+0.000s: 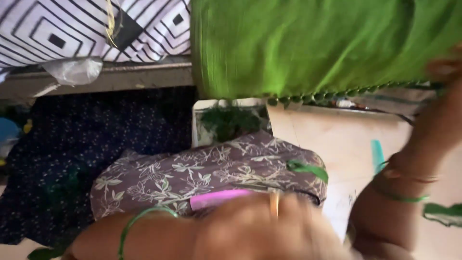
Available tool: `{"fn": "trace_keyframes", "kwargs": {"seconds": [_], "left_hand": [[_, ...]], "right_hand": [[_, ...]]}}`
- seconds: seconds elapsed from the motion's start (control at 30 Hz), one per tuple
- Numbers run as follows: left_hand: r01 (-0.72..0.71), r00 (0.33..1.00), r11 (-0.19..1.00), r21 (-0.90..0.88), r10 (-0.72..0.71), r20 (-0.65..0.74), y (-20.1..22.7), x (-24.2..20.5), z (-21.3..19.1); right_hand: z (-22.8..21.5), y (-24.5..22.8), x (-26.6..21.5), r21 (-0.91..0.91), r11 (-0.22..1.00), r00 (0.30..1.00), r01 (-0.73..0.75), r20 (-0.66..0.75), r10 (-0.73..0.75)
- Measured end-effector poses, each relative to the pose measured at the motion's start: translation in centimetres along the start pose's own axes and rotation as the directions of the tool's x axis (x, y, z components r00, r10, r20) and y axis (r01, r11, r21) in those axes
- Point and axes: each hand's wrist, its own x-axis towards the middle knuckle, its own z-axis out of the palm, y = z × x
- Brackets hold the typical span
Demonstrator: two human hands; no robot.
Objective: Creating and trimming decorative tassels on the edge of a green fabric using thread, a comb, and scissors.
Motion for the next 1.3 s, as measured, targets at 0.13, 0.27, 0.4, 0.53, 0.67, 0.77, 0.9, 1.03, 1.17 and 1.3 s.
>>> {"fn": "trace_keyframes", "kwargs": {"seconds": [0.13, 0.27, 0.4, 0.53, 0.67, 0.77, 0.9, 1.03, 1.17, 1.3], "left_hand": [[0.075, 0.997, 0.995, -0.068, -0.076, -0.011, -0.1, -1.6, 0.5], [0.159, 0.987, 0.978, -0.132, -0.162, -0.013, 0.1, -3.5, 1.4], [0.274, 0.961, 0.938, -0.214, -0.277, 0.012, -0.3, -6.4, 2.7], [0.347, 0.934, 0.900, -0.263, -0.356, 0.017, -0.9, -8.0, 3.5], [0.383, 0.918, 0.884, -0.270, -0.397, 0.002, -0.1, -7.6, 3.2], [0.407, 0.905, 0.878, -0.252, -0.425, -0.019, -0.1, -7.4, 2.8], [0.465, 0.874, 0.860, -0.209, -0.484, -0.048, -0.7, -8.2, 2.4], [0.497, 0.853, 0.846, -0.193, -0.517, -0.070, -2.5, -8.3, 2.6], [0.519, 0.837, 0.833, -0.190, -0.541, -0.083, -6.1, -10.0, 6.1], [0.417, 0.897, 0.900, -0.125, -0.430, -0.100, -6.6, -10.4, 13.3]], "right_hand": [[2.3, -2.7, -5.2, -0.004, 0.999, 0.999, -0.052, -0.006, 0.052], [0.6, -2.7, -7.8, -0.074, 0.992, 0.995, -0.103, -0.009, 0.103], [-0.8, 0.0, -10.2, -0.121, 0.983, 0.987, -0.139, 0.059, 0.147], [1.7, 2.5, -15.0, -0.353, 0.925, 0.852, -0.141, 0.432, 0.295], [6.4, 4.2, -21.5, -0.525, 0.782, 0.594, 0.335, 0.762, 0.258], [7.2, 7.0, -24.1, -0.516, 0.676, 0.543, 0.527, 0.816, 0.199], [8.3, 6.1, -22.7, -0.552, 0.688, 0.563, 0.472, 0.789, 0.247], [9.0, 1.6, -18.6, -0.528, 0.825, 0.609, 0.202, 0.727, 0.316], [10.1, -6.5, -14.7, -0.323, 0.921, 0.615, -0.219, 0.687, 0.387], [10.3, -9.3, -14.0, -0.089, 0.953, 0.629, -0.290, 0.732, 0.261]]}}
